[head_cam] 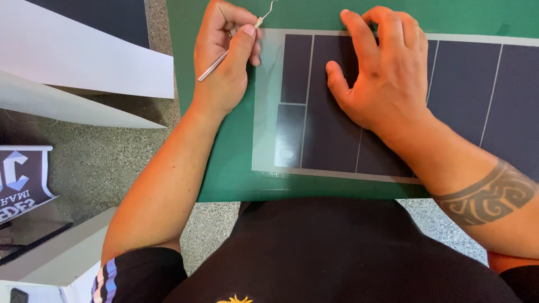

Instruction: Weeding excess vinyl from a cut sheet using a weeding tool to reveal the design

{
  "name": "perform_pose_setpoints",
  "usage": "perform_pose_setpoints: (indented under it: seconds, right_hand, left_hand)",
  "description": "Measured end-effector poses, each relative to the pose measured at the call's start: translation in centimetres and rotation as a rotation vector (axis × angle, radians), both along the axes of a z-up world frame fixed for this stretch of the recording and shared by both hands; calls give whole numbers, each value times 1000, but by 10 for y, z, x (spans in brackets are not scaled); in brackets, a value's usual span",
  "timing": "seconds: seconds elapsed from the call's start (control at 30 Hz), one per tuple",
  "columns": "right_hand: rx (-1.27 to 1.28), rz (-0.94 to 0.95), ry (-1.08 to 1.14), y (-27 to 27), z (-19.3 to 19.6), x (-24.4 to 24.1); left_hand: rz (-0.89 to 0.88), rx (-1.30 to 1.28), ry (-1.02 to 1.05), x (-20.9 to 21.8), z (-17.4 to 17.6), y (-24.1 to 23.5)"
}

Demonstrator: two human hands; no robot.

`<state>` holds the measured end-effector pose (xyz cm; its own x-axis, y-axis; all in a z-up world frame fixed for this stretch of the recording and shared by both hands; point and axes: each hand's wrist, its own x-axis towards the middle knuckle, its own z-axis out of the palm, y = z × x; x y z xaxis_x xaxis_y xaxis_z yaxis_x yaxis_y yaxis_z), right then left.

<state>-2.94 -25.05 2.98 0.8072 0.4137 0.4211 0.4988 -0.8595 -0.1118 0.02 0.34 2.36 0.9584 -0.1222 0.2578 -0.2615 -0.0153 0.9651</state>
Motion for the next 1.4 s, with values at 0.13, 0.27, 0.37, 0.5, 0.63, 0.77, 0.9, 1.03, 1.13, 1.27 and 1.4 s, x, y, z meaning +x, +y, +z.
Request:
perform_pose_setpoints:
  seconds: [0.13,0.27,0.37,0.5,0.63,0.77,0.9,1.03,1.13,1.27,1.4]
  right_hand:
    - [-67,-67,-21,-2,-4,3]
    - [-107,-68,-121,-8,-13,18]
    - [-12,-15,-90,-7,-13,21]
    - [-51,-35,-99,-6,-18,19]
    - [-31,-17,-102,-13,-29,20]
    - [68,27,-67,-12,-20,15]
    - [76,41,27,-22,-4,9]
    - [96,170,-28,-42,42,-14]
    - [118,169,88,-49,93,-30]
    - [253,102,356,-37,139,-32]
    - [257,8,565,-30,163,-31]
  left_hand:
    - [8,-43,-89,-1,0,-3]
    - [153,153,-230,-11,14,-6]
    - [185,295,-220,-9,6,-2]
    - [148,487,-244,-8,6,-1]
    - [36,516,-326,-9,9,-1]
    - [120,496,-252,-21,21,0]
    - [84,209,86,-36,35,-4]
    - [88,61,87,-72,76,-18]
    - [152,132,-68,-89,119,-20]
    - [67,-22,-151,-99,147,-28]
    - [54,-54,-154,-102,163,-28]
